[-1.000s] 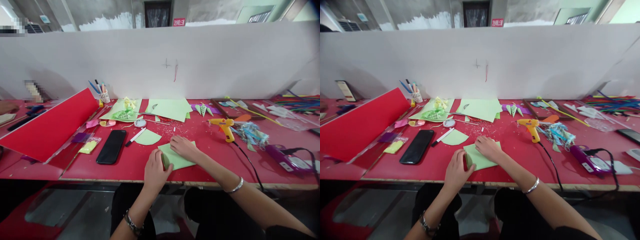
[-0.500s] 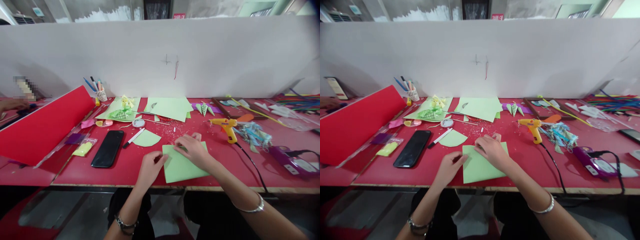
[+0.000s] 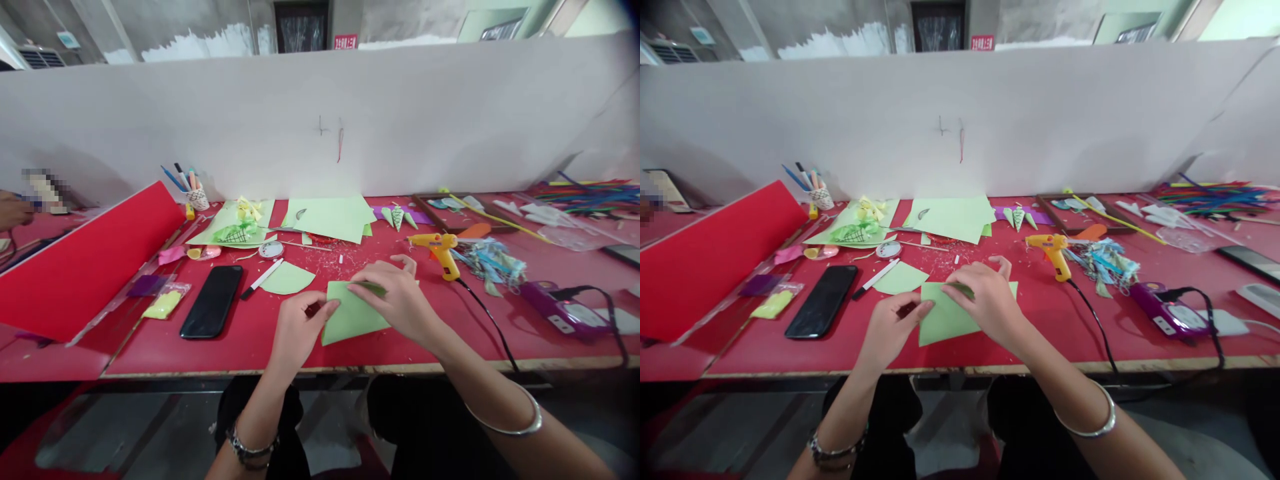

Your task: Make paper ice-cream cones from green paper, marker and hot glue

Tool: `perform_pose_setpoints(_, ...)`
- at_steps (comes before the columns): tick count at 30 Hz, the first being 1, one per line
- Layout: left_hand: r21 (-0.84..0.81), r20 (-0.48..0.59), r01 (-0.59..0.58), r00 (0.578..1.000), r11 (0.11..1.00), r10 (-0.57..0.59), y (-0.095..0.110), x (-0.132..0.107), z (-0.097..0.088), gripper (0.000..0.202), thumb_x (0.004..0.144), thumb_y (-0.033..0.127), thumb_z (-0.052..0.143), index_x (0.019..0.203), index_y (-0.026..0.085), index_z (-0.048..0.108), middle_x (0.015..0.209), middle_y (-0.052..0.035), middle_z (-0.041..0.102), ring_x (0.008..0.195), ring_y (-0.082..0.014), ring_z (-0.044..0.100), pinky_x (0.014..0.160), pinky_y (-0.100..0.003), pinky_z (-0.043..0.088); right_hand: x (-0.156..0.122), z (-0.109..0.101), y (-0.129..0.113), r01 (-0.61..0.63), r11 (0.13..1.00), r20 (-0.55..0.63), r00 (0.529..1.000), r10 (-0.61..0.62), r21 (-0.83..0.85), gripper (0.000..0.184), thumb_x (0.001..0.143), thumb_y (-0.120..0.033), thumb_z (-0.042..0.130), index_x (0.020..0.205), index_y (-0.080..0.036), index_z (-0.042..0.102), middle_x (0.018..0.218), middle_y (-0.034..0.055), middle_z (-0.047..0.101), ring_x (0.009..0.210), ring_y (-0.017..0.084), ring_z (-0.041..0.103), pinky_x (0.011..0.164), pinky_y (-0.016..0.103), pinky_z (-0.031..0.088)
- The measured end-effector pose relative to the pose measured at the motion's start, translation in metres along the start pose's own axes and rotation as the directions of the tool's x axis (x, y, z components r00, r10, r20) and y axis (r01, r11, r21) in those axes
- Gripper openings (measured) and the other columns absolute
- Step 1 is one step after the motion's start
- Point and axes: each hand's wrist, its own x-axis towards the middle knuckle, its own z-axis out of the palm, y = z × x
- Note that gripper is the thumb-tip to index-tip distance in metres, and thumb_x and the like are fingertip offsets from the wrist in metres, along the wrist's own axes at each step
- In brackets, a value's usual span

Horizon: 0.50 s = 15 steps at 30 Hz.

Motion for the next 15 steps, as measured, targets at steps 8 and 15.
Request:
perform_pose_setpoints(8, -0.045, 0.008, -0.013, 1.000, 0.999, 0.013, 0.009, -0.003, 0.002, 0.027, 0.078, 0.038, 0.049, 0.068, 0.014, 0.058, 0.058, 0.0024, 0.051, 0.055, -0.0089, 0.043, 0.051, -0.018, 0.034, 0.000, -0.010, -0.002, -0.026, 0.992, 0.003, 1.000, 0.025, 0.120, 0.018, 0.083, -0.031, 0.049, 0.071, -0.022, 0.060, 0.074, -0.0035, 0.066, 0.070, 0.013, 0.057, 0.085, 0.036, 0.018)
perform_pose_setpoints(15, 0.005, 0.029, -0.072, 0.997, 0.997, 0.072, 0.020, -0.007, 0.003, 0.033, 0.081, 0.037, 0.045, 0.058, 0.014, 0.050, 0.053, 0.0033, 0.047, 0.051, -0.0083, 0.044, 0.050, -0.018, 0.033, -0.004, -0.014, -0.004, 0.036, 0.997, -0.043, 0.999, -0.033, 0.064, 0.025, 0.085, -0.031, 0.046, 0.065, -0.018, 0.056, 0.066, -0.0030, 0.063, 0.058, 0.010, 0.050, 0.077, 0.032, 0.022)
